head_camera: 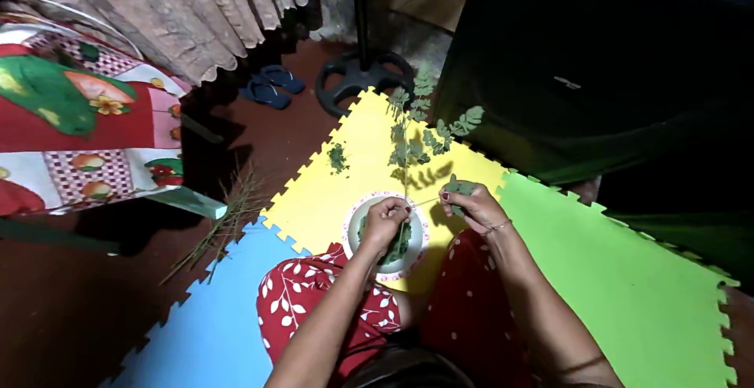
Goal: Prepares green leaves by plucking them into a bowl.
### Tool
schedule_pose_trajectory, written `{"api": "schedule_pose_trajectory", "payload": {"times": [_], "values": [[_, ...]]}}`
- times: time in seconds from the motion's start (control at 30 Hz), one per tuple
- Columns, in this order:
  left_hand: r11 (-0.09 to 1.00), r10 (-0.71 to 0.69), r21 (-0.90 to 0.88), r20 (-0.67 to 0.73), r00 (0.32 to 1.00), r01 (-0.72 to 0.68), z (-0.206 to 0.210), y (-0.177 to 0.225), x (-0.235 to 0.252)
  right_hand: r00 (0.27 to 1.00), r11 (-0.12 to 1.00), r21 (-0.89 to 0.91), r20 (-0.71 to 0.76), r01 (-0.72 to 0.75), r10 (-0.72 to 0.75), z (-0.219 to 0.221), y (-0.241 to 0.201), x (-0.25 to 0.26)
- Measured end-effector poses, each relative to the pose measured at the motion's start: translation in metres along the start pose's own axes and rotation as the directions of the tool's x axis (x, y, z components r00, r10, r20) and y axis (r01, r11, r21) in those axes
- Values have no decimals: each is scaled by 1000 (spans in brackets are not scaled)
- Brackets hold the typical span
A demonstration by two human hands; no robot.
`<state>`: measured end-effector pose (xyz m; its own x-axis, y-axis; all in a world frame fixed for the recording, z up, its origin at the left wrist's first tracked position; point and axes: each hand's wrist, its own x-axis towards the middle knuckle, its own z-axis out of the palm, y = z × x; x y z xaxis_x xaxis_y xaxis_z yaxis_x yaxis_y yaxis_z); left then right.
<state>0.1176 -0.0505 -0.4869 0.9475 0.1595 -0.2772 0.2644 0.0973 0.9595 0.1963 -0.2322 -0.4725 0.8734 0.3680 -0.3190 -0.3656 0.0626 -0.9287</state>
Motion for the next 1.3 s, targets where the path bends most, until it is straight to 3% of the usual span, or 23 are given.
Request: {"api": "schedule_pose_trajectory", "payload": {"times": [0.13, 0.33, 0.4, 0.53, 0.6, 0.7, 0.87, 0.97, 1.07, 1.17, 1.3], "values": [[1000, -12, 11, 26, 1000, 12, 15, -3, 7, 999, 1000, 17, -51, -1, 2, -18, 3, 0], [996, -57, 67, 18, 998, 56, 24, -10, 25, 954, 989, 120, -294, 87, -48, -78, 6, 0], [985, -82, 157, 44, 996, 75, 29, -11, 36, 959, 986, 146, -282, 82, -38, -85, 1, -3], [869, -172, 493, 207, 963, 49, 44, 0, 57, 977, 978, 207, -214, 18, 28, -54, 0, -6], [904, -112, 426, 184, 976, 24, 41, 5, 54, 987, 973, 230, -157, 1, 36, -38, 2, -4], [995, -23, 102, 106, 994, 12, 32, 12, 32, 997, 970, 244, -68, -5, 22, -14, 10, 1], [986, 1, -165, 24, 1000, 3, 16, 20, 6, 998, 991, 119, 28, 58, -62, 29, 19, 10], [993, 42, -104, -67, 997, -49, -1, 13, 2, 990, 988, -65, 41, 141, -139, 48, 22, 10], [976, 124, 192, -106, 987, -102, -22, 14, -6, 968, 954, -166, 72, 251, -242, 67, 34, 11], [963, 155, 238, -96, 983, -128, -37, 9, -13, 970, 975, -56, 130, 215, -206, 82, 43, 13], [993, 109, 64, -110, 988, -102, -53, 3, -16, 975, 978, 205, 221, -40, -6, 98, 50, 18]]}}
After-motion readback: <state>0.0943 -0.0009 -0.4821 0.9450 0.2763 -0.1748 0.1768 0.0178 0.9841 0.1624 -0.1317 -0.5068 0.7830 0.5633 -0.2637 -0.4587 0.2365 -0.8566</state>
